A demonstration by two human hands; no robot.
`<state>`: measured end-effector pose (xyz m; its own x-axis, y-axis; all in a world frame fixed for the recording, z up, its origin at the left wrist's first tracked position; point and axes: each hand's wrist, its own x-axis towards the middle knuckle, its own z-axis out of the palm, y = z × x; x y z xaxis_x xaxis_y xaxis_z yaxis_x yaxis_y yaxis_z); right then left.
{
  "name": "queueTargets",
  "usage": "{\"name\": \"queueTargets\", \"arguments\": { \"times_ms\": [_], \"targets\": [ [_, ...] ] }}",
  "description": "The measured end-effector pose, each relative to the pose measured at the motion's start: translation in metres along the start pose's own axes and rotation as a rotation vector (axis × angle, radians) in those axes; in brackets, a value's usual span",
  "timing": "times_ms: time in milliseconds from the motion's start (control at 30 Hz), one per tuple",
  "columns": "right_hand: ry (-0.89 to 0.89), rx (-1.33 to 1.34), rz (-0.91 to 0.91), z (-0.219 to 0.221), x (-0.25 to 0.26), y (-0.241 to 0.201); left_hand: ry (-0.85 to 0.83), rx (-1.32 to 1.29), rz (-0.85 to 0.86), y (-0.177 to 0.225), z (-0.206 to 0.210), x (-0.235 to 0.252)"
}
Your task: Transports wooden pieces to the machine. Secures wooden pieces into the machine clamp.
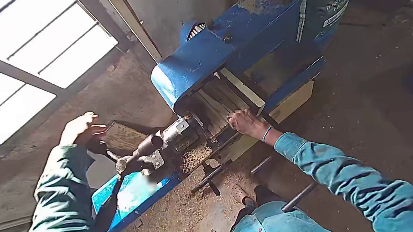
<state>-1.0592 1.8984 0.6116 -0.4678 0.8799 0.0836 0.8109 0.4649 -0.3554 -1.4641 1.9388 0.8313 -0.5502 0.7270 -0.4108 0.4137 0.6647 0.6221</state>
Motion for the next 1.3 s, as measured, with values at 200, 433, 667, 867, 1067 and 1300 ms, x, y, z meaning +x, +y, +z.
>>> {"name": "queueTargets", "arguments": {
  "times_ms": [200, 433, 667, 867, 1067, 1300],
  "targets": [
    [-0.165, -0.08, 0.086, 0.005, 0.019, 0.008, -0.208, 0.33, 0.38, 0.01, 0.066, 0.037],
    [-0.096, -0.171, -0.001, 0.002, 0.006, -0.007, -0.189, 0.716, 0.771, -0.034, 0.103, -0.092],
    [-0.199, 0.009, 0.164, -0.006, 0.012, -0.002, -0.07, 0.464, 0.942, -0.076, 0.093, -0.133],
    [-0.459, -0.232, 0.132, -0.032, 0.013, -0.032, 0.455, -0.302, 0.858, -0.117, 0.082, -0.134],
    [0.215, -0.253, -0.818, -0.06, 0.054, -0.109, 0.924, -1.088, 0.227, -0.195, 0.053, -0.085],
    [0.218, -0.204, -1.788, -0.072, 0.141, -0.243, 0.599, -1.734, 0.39, -0.186, 0.009, -0.044]
  ]
}}
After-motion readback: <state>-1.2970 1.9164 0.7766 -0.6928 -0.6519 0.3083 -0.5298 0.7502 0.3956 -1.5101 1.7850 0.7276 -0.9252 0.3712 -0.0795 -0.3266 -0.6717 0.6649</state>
